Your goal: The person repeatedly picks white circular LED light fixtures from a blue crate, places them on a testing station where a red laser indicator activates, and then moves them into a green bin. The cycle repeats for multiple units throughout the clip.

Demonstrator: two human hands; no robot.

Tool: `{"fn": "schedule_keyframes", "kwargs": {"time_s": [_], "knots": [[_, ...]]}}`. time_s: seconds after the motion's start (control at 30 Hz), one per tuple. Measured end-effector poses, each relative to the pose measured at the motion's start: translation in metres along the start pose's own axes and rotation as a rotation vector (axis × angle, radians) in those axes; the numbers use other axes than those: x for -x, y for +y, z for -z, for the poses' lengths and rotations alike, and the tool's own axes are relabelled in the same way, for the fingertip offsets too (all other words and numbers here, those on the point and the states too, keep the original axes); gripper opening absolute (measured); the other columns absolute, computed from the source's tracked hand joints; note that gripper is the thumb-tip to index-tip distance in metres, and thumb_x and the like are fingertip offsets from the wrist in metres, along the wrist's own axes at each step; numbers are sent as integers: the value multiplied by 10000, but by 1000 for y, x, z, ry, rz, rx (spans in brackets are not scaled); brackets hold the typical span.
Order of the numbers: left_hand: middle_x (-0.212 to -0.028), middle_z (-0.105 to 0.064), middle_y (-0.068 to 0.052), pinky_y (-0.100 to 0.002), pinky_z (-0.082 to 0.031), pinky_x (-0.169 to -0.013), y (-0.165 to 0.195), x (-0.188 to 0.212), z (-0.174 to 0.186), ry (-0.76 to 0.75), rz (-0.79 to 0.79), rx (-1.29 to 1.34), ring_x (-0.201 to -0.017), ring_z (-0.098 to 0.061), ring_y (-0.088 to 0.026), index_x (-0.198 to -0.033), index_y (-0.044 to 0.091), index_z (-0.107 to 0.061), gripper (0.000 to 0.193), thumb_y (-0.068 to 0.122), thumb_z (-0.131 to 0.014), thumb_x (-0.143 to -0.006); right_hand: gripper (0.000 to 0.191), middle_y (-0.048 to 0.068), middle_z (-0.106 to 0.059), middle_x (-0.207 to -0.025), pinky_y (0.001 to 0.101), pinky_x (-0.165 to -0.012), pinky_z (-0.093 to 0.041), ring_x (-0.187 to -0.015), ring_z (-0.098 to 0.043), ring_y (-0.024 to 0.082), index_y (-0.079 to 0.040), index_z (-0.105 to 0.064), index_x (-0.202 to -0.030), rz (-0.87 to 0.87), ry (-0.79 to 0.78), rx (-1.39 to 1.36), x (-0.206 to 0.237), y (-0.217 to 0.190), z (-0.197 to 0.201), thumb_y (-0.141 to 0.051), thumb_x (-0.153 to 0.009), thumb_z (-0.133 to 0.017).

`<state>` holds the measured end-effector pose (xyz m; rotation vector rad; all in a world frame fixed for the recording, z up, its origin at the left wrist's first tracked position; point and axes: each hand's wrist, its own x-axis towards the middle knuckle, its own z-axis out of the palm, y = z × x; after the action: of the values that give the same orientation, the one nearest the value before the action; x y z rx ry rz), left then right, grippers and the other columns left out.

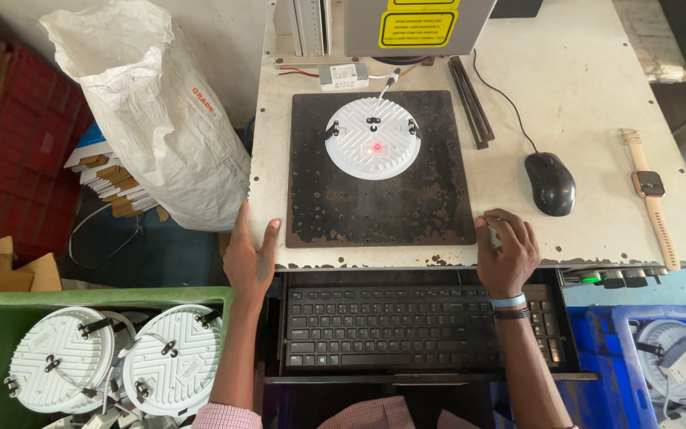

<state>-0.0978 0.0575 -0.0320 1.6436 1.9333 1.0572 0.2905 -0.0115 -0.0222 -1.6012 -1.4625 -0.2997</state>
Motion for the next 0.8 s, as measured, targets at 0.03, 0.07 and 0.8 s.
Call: {"fn": "schedule_keyframes", "kwargs": {"time_s": [0.03, 0.07, 0.8], "knots": [[-1483, -564, -205, -451, -440, -1091, 0, 0, 0, 5, -18, -1, -1354, -541, -384, -1515, 33, -479, 829, 616, -601, -939, 91, 2, -742, -1077, 353, -821, -516, -940, -679, 225, -80, -746, -959, 1, 0, 2, 0, 0, 0, -159, -976, -790], [-1488, -562, -208, -454, -438, -1093, -1, 0, 0, 12, -35, -4, -1359, -538, -388, -1516, 30, -477, 826, 615, -599, -946, 91, 2, -742, -1076, 353, -820, -516, -943, -680, 226, -82, -747, -957, 1, -1, 3, 0, 0, 0, -160, -975, -789], [-1475, -573, -206, -443, -451, -1089, -2, -1, -1, 9, -7, -6, -1340, -560, -381, -1521, 34, -476, 851, 631, -601, -927, 89, 4, -743, -1082, 355, -820, -519, -939, -680, 224, -76, -743, -963, 3, -4, 3, 1, 1, 0, -149, -979, -792]]}}
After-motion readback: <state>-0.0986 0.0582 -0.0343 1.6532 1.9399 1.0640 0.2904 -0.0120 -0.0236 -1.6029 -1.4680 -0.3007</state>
